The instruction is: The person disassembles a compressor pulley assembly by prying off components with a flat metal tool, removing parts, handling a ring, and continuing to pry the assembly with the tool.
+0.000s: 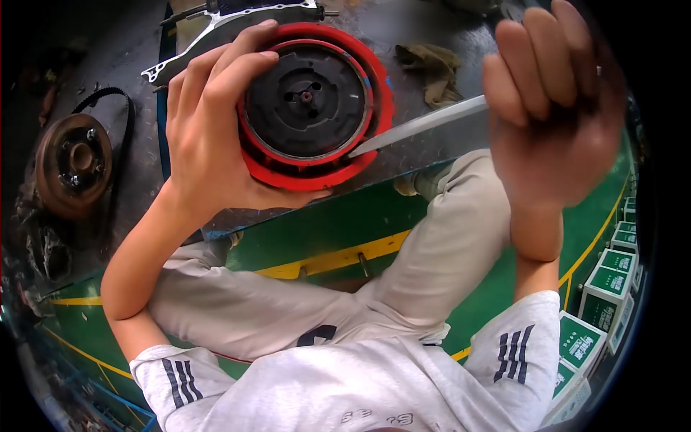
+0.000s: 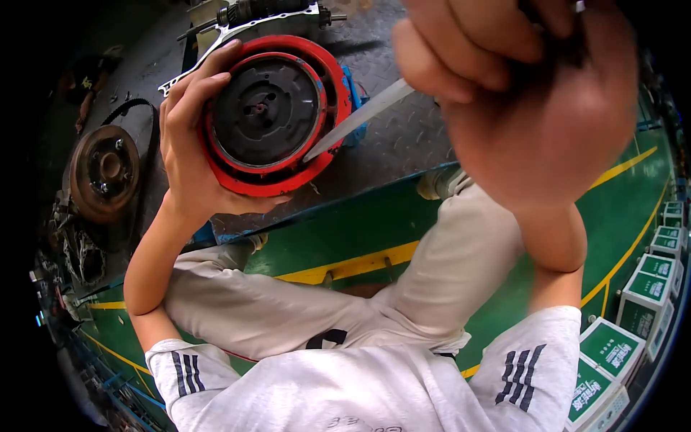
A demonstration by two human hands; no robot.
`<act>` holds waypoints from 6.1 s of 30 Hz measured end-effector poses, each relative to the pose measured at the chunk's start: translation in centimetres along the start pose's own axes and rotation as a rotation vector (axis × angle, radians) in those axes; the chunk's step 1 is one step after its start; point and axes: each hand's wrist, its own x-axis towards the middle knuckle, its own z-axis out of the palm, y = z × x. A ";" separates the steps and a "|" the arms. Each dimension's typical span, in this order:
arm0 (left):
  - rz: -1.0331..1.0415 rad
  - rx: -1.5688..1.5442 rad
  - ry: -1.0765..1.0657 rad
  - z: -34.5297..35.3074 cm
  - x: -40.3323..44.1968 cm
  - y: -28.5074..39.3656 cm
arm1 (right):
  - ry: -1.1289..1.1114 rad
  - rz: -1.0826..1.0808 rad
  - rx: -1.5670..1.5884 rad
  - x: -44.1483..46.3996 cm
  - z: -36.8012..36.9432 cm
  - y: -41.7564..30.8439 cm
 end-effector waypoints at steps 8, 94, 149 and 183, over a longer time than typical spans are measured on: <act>0.025 -0.098 0.095 0.4 -0.5 -0.2 | -0.129 -0.034 0.056 2.2 -0.4 -0.9; -0.296 -0.613 0.240 4.5 -4.0 -2.6 | -0.398 0.056 0.031 6.8 0.2 -2.1; -0.176 -0.541 0.200 3.7 -3.7 -2.2 | -0.342 0.214 0.132 7.2 -0.3 -0.7; -0.131 -0.592 0.195 3.9 -4.3 -2.2 | 0.051 0.350 0.531 3.1 -4.2 3.9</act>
